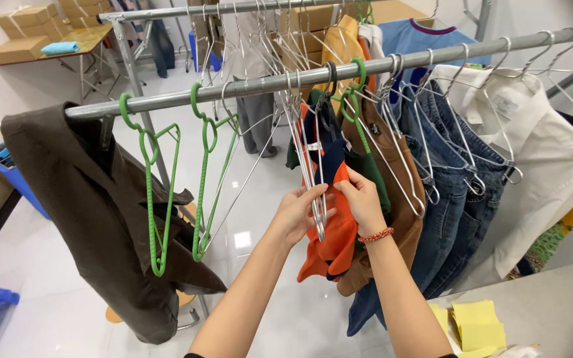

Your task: The person removes a green shirt from a hanger and places it on a clothing rack. They then unpack a red and blue shirt from a plastic bag, place it on a hanger, and hang it on the rack. Finally, they fold a plastic bag and place it into a cardboard box.

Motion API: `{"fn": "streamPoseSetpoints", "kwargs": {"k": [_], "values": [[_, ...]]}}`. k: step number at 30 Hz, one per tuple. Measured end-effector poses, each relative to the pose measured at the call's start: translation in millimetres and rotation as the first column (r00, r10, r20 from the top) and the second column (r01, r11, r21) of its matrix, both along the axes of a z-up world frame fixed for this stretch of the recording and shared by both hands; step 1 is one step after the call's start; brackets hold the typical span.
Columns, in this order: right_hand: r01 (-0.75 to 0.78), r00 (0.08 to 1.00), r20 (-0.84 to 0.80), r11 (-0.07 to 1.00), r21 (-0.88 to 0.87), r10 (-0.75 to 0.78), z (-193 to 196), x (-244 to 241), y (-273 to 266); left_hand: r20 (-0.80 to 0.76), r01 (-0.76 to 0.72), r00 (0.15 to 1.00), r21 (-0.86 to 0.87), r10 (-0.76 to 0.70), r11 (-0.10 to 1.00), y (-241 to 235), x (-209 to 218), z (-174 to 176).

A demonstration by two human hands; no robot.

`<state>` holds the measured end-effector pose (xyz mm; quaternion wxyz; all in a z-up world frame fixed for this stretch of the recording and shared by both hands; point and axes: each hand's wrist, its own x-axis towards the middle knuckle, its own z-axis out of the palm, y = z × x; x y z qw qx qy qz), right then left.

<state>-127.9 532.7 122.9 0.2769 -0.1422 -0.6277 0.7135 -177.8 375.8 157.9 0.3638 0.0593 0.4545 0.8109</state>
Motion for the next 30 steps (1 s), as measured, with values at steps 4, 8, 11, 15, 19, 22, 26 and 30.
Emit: {"fn": "streamPoseSetpoints", "kwargs": {"k": [4, 8, 11, 15, 19, 22, 26, 30], "values": [[0.008, 0.999, 0.035, 0.999, 0.033, -0.009, 23.1, 7.8, -23.3, -0.005, -0.098, 0.995, -0.006, 0.098, 0.995, -10.1, 10.2, 7.2], [0.001, 1.0, 0.013, 0.996, 0.093, -0.003, 29.3, 11.2, -38.9, -0.054, -0.117, 0.992, -0.026, 0.115, 0.993, -17.0, 8.0, 3.3], [-0.001, 1.0, -0.006, 0.996, 0.084, 0.002, 35.5, 17.9, -50.4, -0.089, -0.114, 0.99, -0.017, 0.112, 0.993, -11.6, -16.6, -39.9], [0.043, 0.999, -0.009, 0.981, 0.189, -0.042, 26.5, 31.2, -63.1, -0.1, -0.091, 0.991, -0.059, 0.085, 0.994, -31.9, 21.7, 20.9], [0.178, 0.977, 0.051, 0.924, 0.338, -0.206, -12.9, 65.4, -79.1, -0.099, -0.009, 0.995, -0.061, 0.003, 0.998, -45.3, 30.1, 0.9], [0.345, 0.92, 0.015, 0.827, 0.445, -0.392, -73.8, 92.7, -87.2, -0.075, 0.066, 0.995, -0.081, -0.072, 0.995, -64.4, 58.3, 3.3], [0.453, 0.851, -0.003, 0.731, 0.511, -0.525, -121.7, 139.9, -124.1, -0.037, 0.178, 0.982, -0.096, -0.183, 0.979, -93.4, 90.4, -18.9], [0.467, 0.778, 0.138, 0.711, 0.526, -0.613, -165.9, 189.6, -170.0, 0.028, 0.337, 0.941, -0.173, -0.338, 0.925, -128.1, 114.4, -81.5]]}}
